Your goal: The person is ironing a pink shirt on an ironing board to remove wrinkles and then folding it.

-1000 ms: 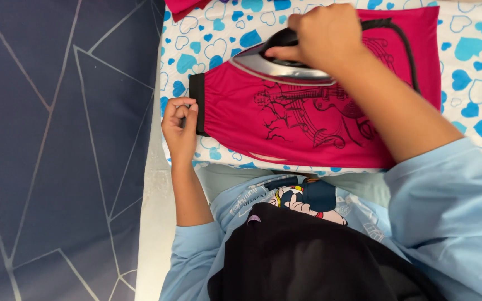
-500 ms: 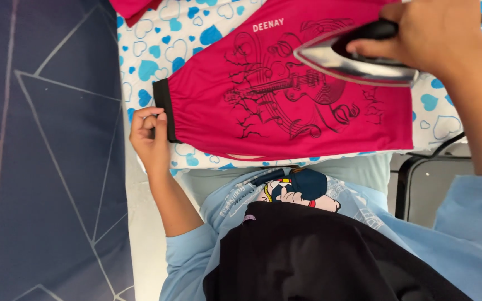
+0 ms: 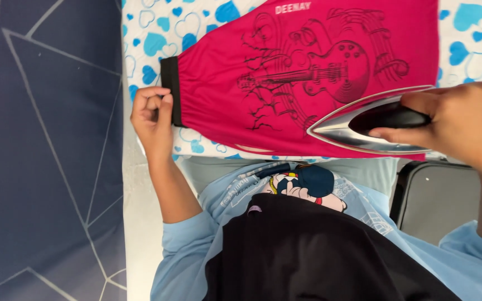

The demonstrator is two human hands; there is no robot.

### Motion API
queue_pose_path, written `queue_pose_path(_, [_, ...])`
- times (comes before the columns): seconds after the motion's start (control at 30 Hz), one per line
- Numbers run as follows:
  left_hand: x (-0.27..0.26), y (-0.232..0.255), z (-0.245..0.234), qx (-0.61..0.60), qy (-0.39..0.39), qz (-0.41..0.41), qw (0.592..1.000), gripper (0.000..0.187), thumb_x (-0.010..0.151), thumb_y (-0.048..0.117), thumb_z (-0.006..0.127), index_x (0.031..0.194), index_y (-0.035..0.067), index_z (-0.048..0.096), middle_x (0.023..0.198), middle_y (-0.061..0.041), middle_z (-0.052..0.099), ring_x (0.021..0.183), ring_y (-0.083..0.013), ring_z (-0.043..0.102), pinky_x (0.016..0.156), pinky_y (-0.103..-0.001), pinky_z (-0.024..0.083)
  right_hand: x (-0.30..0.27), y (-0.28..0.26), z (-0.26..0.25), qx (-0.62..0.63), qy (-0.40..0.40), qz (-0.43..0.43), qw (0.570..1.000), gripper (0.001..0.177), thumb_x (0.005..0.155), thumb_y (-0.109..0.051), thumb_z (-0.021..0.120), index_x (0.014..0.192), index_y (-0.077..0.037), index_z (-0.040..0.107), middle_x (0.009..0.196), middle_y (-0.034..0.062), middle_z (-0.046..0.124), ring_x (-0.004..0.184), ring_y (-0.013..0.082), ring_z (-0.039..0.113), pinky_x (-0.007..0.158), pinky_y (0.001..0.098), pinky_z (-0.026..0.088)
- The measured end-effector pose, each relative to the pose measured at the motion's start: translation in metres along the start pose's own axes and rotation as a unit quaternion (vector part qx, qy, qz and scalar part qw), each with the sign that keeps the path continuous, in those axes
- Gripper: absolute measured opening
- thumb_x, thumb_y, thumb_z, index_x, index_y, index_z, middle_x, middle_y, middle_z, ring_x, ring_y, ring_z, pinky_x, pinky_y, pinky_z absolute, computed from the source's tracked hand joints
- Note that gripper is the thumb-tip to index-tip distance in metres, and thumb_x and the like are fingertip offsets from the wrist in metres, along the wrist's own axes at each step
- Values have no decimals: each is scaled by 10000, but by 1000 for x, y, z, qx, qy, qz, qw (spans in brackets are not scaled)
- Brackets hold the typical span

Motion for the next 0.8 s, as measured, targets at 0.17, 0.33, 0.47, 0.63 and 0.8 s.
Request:
queue_pose_path(0.17, [0,2,1,-22,-2,-12,1000,47,1053,53,599,1045,93,622,640,85,325,625,-16,326,709,-199,323,27,-44,-10,-47,-18,-18,999,705,912,-1026,405,827,-357,608,541,-92,446,555,146,561,503,283,379])
queue_pose_path(0.33, [0,2,0,-19,-4,-12,1000,90,1044,16,581,1042,94,626,635,84,302,614,-23,304,710,-204,340,64,-113,-48,-29,56,-58,996,745,897,-1070,364,859,-387,660,454,-124,404,448,105,528,431,275,379])
queue_pose_path(0.47, [0,3,2,-12,-12,6,1000,170,1022,-49,539,1037,88,638,633,80,311,614,-30,318,745,-214,381,86,-164,-71,40,135,-86,986,738,939,-1005,470,795,-308,662,455,-109,468,402,112,545,383,303,405])
queue_pose_path(0.63, [-1,3,2,-3,-12,7,1000,169,1012,-47,534,1009,81,644,620,81,313,604,-25,317,685,-210,342,93,-182,-66,86,163,-92,979,747,934,-951,565,746,-229,593,505,-85,475,415,150,516,376,326,351])
queue_pose_path(0.8, [0,5,3,6,-13,-1,1000,177,1007,-45,529,992,88,645,612,76,331,604,-30,334,692,-215,374,80,-155,-67,74,128,-75,986,726,904,-992,502,792,-293,666,515,-111,521,432,133,563,383,313,377])
Point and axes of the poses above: each hand's wrist, its own x-axis towards the middle knuckle, its own z-axis out of the palm, y = z × x, the point moved 7 cm from there along x, towards the middle knuckle
